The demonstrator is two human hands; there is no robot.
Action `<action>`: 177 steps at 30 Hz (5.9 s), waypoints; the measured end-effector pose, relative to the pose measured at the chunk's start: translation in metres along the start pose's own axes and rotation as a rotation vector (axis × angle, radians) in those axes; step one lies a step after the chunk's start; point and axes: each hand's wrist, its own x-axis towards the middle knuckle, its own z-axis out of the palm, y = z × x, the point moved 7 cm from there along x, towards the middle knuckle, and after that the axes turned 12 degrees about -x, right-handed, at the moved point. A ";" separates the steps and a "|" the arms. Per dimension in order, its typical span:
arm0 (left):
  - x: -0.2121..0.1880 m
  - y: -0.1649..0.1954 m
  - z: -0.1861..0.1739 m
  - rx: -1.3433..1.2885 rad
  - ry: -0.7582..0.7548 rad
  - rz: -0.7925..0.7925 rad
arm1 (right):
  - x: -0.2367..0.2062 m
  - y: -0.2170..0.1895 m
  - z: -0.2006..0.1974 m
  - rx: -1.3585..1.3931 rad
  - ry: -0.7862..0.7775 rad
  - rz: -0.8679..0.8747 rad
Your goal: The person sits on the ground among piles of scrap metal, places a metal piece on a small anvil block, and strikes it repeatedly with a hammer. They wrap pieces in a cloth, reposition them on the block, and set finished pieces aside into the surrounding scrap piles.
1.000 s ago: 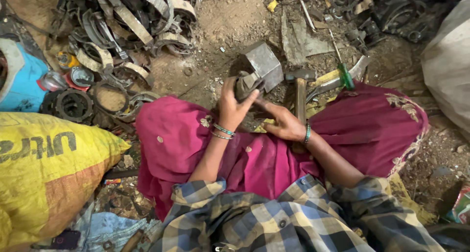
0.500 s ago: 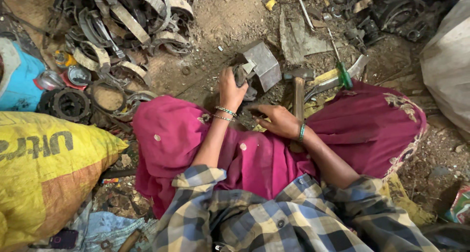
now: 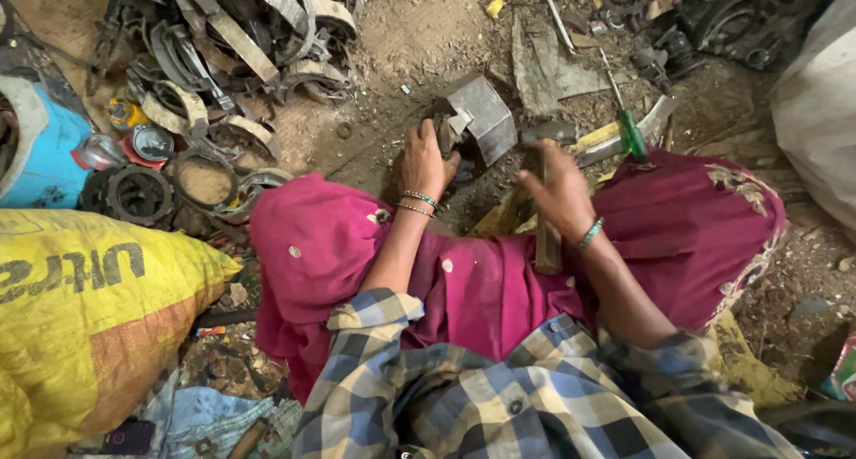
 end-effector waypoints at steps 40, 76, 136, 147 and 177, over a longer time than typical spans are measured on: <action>-0.002 -0.009 0.031 0.071 -0.009 -0.148 | -0.005 -0.033 0.012 -0.088 -0.170 0.111; 0.011 -0.003 0.033 0.038 0.094 -0.103 | 0.010 -0.026 -0.183 0.159 0.427 0.048; 0.017 0.000 0.021 0.140 0.113 -0.118 | 0.011 0.037 -0.071 -0.160 0.017 0.365; 0.013 0.003 0.015 0.137 0.168 -0.119 | 0.022 -0.068 -0.301 -0.352 0.748 -0.131; -0.011 0.001 -0.035 -0.261 -0.184 0.031 | 0.009 -0.029 -0.060 -0.387 -0.056 0.019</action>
